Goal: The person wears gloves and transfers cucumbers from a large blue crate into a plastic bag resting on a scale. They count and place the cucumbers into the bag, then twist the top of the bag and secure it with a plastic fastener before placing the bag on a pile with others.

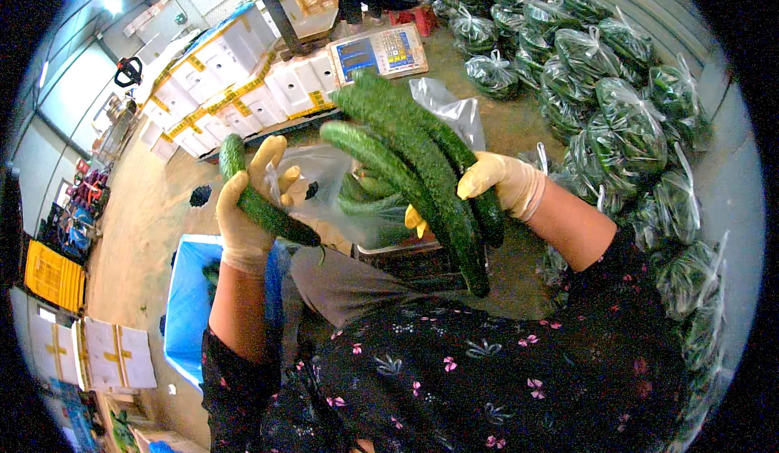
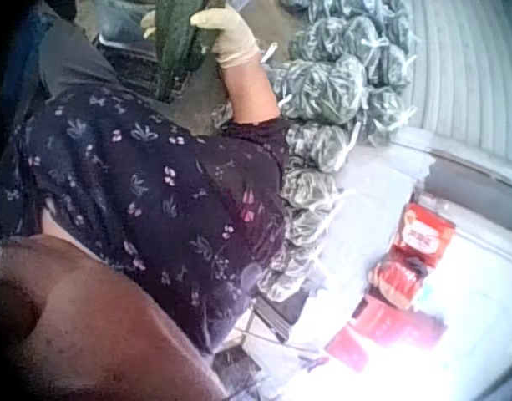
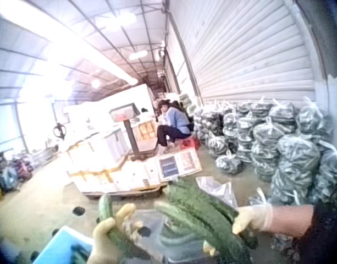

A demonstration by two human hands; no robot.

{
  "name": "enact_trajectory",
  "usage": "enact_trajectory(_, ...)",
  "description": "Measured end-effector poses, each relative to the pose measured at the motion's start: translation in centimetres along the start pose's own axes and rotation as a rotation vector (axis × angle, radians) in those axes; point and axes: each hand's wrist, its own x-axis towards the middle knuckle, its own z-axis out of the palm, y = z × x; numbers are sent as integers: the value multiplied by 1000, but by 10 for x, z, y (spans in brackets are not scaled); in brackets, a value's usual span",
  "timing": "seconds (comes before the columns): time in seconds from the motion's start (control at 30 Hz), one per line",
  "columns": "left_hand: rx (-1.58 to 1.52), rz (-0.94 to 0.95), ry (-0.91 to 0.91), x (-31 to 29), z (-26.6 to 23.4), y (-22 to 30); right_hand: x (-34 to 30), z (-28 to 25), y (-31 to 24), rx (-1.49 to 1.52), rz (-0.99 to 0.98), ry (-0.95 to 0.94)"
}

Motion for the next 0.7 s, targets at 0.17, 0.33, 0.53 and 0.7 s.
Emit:
enact_trajectory(0.17, 64, 0, -69, 2, 8, 4, 10, -17, 44, 182, 194, -23)
enact_trajectory(0.33, 14, -49, -140, -26, 3, -5, 14, -17, 76, 277, 128, 177)
enact_trajectory(0.53, 9, -122, -159, -44, -3, -10, 27, 3, 64, 502, -495, 445)
enact_trajectory(0.7, 11, -71, -193, -23, 17, -1, 86, -38, 50, 570, -742, 633)
